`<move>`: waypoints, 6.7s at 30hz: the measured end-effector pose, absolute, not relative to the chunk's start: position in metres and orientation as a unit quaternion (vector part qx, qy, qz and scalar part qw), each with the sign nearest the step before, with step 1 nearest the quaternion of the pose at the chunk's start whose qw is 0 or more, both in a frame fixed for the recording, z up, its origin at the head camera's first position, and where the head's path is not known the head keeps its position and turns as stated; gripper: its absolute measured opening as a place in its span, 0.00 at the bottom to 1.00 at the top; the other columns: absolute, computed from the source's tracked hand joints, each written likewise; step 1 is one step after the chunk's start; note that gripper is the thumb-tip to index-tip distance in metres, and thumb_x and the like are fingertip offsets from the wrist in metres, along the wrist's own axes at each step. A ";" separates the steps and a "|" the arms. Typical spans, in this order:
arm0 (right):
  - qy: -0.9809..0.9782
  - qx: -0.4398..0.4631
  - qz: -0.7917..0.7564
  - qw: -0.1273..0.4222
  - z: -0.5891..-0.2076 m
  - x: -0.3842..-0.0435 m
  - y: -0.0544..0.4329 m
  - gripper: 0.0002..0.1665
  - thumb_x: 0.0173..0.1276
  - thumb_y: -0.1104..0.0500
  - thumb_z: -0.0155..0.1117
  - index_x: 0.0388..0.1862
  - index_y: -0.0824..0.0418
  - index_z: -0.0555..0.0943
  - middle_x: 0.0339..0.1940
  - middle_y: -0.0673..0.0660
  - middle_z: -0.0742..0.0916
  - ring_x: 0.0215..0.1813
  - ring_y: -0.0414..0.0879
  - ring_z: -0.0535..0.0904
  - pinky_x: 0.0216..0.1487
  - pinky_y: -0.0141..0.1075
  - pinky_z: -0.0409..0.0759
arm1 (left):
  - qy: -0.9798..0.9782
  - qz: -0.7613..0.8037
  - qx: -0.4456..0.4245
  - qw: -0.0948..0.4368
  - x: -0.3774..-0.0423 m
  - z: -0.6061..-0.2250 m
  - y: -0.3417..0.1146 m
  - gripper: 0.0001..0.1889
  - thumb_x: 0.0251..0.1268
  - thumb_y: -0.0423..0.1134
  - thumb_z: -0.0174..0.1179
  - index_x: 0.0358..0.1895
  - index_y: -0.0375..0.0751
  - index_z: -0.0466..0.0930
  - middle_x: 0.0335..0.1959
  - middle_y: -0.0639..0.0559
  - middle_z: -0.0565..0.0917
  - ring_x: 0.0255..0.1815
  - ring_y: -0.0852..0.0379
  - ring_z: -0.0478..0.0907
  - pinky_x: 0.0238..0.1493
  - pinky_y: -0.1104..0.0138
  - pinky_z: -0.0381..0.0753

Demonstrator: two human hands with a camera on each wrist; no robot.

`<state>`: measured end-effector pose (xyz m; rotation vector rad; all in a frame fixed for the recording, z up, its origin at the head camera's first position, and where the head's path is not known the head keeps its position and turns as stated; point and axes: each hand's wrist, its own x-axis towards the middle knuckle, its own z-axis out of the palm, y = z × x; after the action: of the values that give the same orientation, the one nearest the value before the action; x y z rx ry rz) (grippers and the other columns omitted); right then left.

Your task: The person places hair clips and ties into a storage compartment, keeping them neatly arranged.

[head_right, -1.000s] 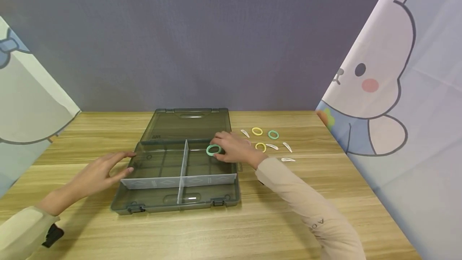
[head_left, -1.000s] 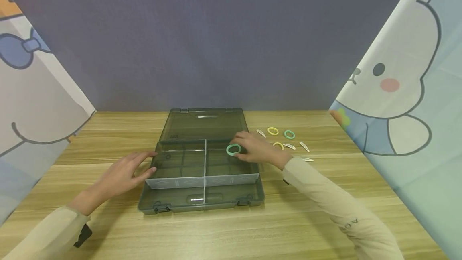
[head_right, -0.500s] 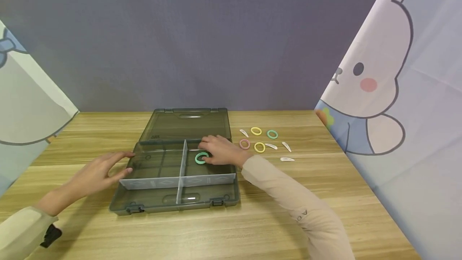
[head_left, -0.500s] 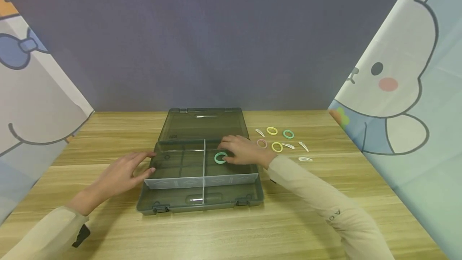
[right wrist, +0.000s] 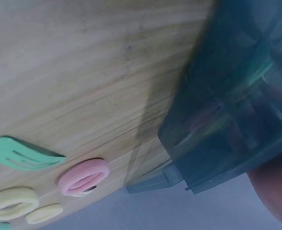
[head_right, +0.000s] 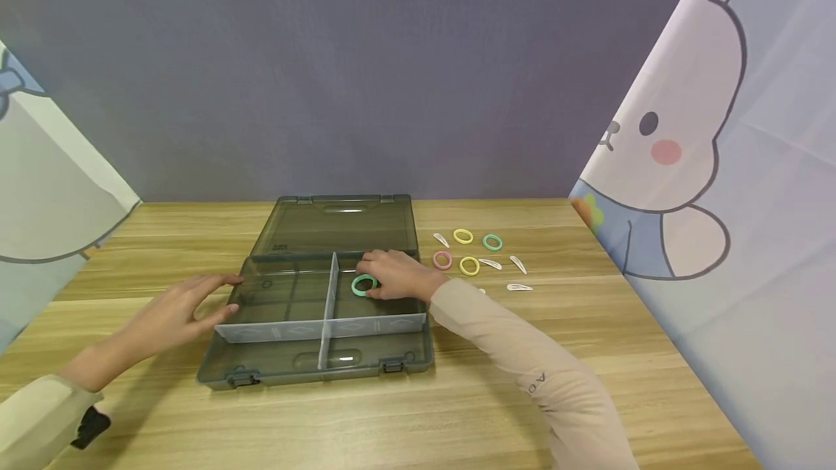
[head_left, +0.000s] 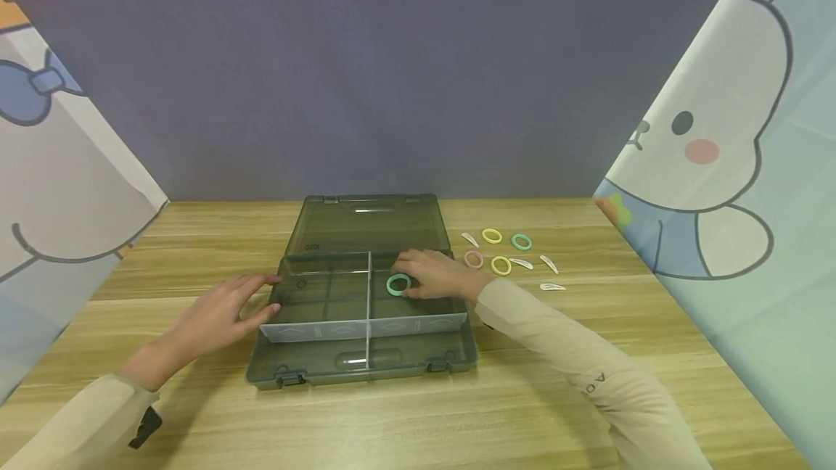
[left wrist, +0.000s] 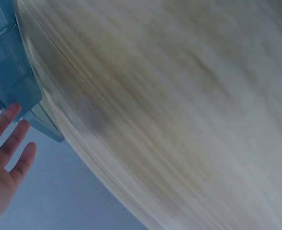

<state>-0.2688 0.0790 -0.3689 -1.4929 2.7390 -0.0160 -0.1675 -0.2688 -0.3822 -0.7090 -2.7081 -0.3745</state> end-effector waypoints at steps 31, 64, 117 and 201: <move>0.868 -0.494 0.045 -0.033 -0.373 -0.270 0.056 0.23 0.60 0.51 0.64 0.54 0.57 0.75 0.52 0.50 0.80 0.54 0.42 0.76 0.53 0.32 0.78 | -0.946 -0.140 -0.248 0.153 -0.166 -0.381 -0.270 0.23 0.59 0.46 0.60 0.56 0.39 0.71 0.52 0.39 0.78 0.50 0.36 0.76 0.47 0.43 0.75; 0.871 -0.487 -0.012 -0.057 -0.357 -0.267 0.083 0.23 0.57 0.53 0.67 0.51 0.56 0.77 0.49 0.51 0.81 0.53 0.45 0.76 0.53 0.37 0.78 | -0.951 -0.131 -0.245 0.139 -0.166 -0.378 -0.269 0.24 0.59 0.48 0.59 0.56 0.40 0.71 0.51 0.39 0.79 0.46 0.39 0.78 0.44 0.45 0.77; 0.938 -0.325 -0.111 -0.038 -0.370 -0.285 0.194 0.23 0.58 0.56 0.65 0.52 0.62 0.76 0.52 0.57 0.81 0.54 0.53 0.76 0.51 0.46 0.78 | -0.947 -0.129 -0.254 0.150 -0.169 -0.381 -0.270 0.24 0.58 0.47 0.61 0.55 0.39 0.71 0.51 0.39 0.79 0.48 0.37 0.77 0.46 0.44 0.76; 0.886 -0.445 -0.070 -0.111 -0.339 -0.273 0.142 0.18 0.56 0.55 0.67 0.45 0.58 0.80 0.41 0.52 0.81 0.44 0.46 0.76 0.47 0.41 0.76 | -0.949 -0.126 -0.250 0.143 -0.169 -0.380 -0.270 0.24 0.58 0.48 0.60 0.54 0.38 0.72 0.51 0.39 0.79 0.49 0.38 0.76 0.46 0.45 0.76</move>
<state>-0.2727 0.1422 -0.3389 -1.5052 2.9988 -0.2364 -0.1688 -0.2700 -0.3796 -0.7200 -2.7382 -0.3640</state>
